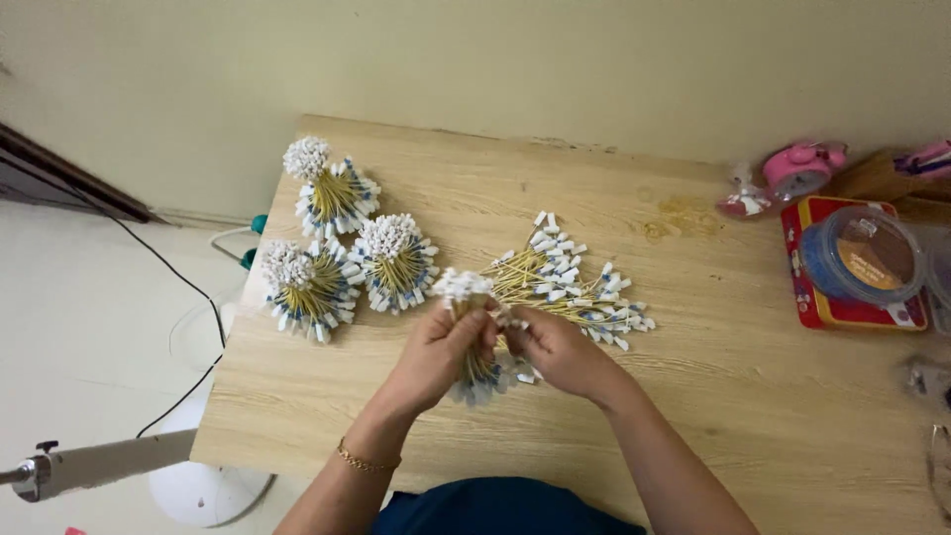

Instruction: Gathering individual wire connector components and grouping them into organized bundles by hand.

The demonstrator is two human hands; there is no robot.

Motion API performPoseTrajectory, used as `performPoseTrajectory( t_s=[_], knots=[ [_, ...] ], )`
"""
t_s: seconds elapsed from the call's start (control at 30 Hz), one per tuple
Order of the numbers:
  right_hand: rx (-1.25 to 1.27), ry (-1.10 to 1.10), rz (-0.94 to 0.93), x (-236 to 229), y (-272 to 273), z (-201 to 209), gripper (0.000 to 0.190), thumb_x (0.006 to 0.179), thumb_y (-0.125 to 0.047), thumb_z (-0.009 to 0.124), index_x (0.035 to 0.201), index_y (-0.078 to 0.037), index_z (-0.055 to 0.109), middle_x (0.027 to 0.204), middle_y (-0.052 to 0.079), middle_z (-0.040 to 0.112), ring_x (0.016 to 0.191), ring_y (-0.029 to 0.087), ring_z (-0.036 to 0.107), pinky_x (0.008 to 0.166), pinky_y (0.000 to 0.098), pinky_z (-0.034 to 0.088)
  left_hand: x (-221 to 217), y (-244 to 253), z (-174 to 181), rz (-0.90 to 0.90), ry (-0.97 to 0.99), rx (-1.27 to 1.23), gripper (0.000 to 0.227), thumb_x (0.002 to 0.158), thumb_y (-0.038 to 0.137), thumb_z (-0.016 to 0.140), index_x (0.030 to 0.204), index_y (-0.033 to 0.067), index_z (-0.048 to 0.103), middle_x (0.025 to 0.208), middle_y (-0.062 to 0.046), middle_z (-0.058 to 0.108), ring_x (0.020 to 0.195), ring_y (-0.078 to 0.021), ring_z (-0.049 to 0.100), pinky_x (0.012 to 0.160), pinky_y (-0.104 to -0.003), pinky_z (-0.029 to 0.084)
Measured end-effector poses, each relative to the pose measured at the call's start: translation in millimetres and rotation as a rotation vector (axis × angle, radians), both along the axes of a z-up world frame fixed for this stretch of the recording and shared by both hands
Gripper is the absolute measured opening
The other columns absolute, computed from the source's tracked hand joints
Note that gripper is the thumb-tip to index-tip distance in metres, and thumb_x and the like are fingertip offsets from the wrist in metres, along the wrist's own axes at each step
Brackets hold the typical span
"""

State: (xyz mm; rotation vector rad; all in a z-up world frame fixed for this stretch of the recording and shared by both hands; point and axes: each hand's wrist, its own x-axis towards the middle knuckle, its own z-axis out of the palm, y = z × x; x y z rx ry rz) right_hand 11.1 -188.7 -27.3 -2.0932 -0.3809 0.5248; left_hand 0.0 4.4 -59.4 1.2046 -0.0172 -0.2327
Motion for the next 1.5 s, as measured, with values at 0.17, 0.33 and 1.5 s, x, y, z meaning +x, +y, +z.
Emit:
performPoseTrajectory(
  t_s=[0.17, 0.33, 1.5],
  knots=[
    [-0.073, -0.017, 0.031, 16.0, -22.8, -8.3, 0.023, 0.102, -0.013, 0.05, 0.117, -0.003, 0.063, 0.095, 0.018, 0.074, 0.092, 0.033, 0.071, 0.09, 0.0471, 0.053, 7.5, 23.1, 10.8, 0.016, -0.026, 0.083, 0.022, 0.107, 0.013, 0.051, 0.116, -0.0027, 0.064, 0.071, -0.012, 0.065, 0.06, -0.0205, 0.067, 0.057, -0.033, 0.058],
    [-0.489, -0.384, 0.279, 12.5, 3.6, -2.8, 0.025, 0.098, -0.013, 0.05, 0.111, -0.01, 0.072, 0.096, 0.01, 0.074, 0.095, 0.028, 0.071, 0.093, 0.0448, 0.049, 5.4, 15.9, 27.4, -0.164, 0.019, 0.328, 0.026, 0.107, 0.015, 0.05, 0.117, -0.0021, 0.067, 0.067, -0.01, 0.067, 0.058, -0.0205, 0.065, 0.055, -0.033, 0.055],
    [-0.461, 0.118, -0.398, -24.2, -78.9, -131.0, 0.027, 0.092, -0.041, 0.067, 0.112, -0.026, 0.074, 0.104, 0.003, 0.078, 0.104, 0.027, 0.073, 0.089, 0.0452, 0.057, -47.8, 66.5, -35.4, 0.58, 0.125, -0.034, 0.021, 0.111, 0.025, 0.051, 0.113, 0.0053, 0.057, 0.079, -0.009, 0.061, 0.076, -0.0239, 0.07, 0.083, -0.038, 0.061]
  ],
)
